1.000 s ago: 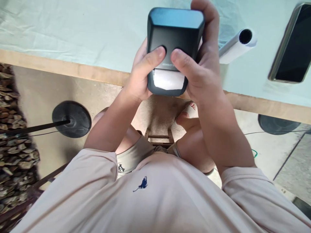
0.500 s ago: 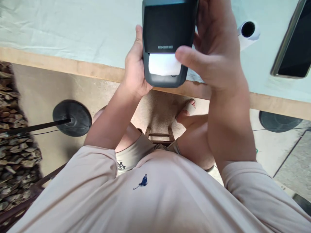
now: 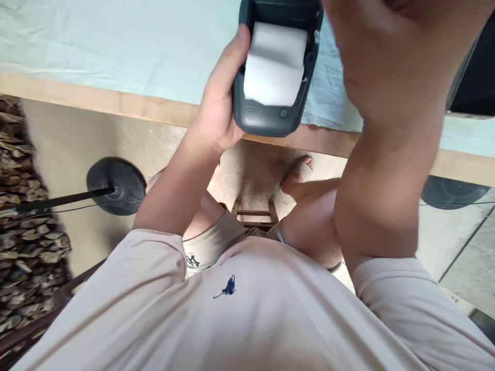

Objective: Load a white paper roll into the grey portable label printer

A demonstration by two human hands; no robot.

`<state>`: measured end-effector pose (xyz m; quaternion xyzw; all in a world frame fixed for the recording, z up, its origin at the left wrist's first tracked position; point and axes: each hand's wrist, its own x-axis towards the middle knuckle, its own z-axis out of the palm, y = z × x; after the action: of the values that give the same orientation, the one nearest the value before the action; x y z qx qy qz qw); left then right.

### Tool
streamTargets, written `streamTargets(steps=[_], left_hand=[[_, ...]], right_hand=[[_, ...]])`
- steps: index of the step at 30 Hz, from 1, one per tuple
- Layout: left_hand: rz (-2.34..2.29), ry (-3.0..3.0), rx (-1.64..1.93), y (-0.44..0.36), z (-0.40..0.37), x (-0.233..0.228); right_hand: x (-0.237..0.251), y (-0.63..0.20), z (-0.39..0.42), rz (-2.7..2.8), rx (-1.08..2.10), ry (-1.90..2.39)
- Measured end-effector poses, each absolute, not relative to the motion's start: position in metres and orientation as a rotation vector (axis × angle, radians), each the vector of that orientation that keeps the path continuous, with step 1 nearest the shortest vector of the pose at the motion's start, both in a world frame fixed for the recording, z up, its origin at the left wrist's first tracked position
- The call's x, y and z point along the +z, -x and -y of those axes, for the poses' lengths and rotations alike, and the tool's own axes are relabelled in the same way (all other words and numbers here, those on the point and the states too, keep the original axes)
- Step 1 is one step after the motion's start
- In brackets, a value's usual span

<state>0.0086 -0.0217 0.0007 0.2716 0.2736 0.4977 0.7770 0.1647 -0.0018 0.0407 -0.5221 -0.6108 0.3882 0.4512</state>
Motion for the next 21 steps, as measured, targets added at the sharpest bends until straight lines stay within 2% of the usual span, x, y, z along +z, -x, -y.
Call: streamTargets(steps=[3, 5, 10, 13, 15, 17, 19, 21], left_hand=[[-0.676, -0.524, 1.051, -0.007, 0.023, -0.002], [-0.678, -0.570, 1.048, -0.006, 0.024, -0.004], [-0.643, -0.773, 1.072, -0.007, 0.027, -0.005], [-0.689, -0.704, 1.060, -0.007, 0.027, -0.007], [-0.679, -0.698, 1.089, -0.006, 0.025, -0.008], [-0.643, -0.714, 1.113, -0.002, 0.022, -0.009], [-0.660, -0.673, 1.083, 0.002, 0.019, -0.009], [-0.759, -0.537, 1.054, 0.005, 0.017, -0.009]], right_hand=[[0.054, -0.161, 0.006, 2.143, 0.610, 1.504], [0.060, -0.156, 0.008, 2.361, 0.554, 1.666], [0.059, -0.152, 0.008, 2.364, 0.484, 1.839], [0.057, -0.159, 0.007, 2.336, 0.532, 1.700], [0.054, -0.163, 0.006, 2.142, 0.659, 1.485], [0.047, -0.163, 0.003, 1.668, 0.845, 1.316], [0.036, -0.159, -0.002, 1.196, 1.016, 1.245], [0.021, -0.155, -0.006, 1.040, 1.135, 1.195]])
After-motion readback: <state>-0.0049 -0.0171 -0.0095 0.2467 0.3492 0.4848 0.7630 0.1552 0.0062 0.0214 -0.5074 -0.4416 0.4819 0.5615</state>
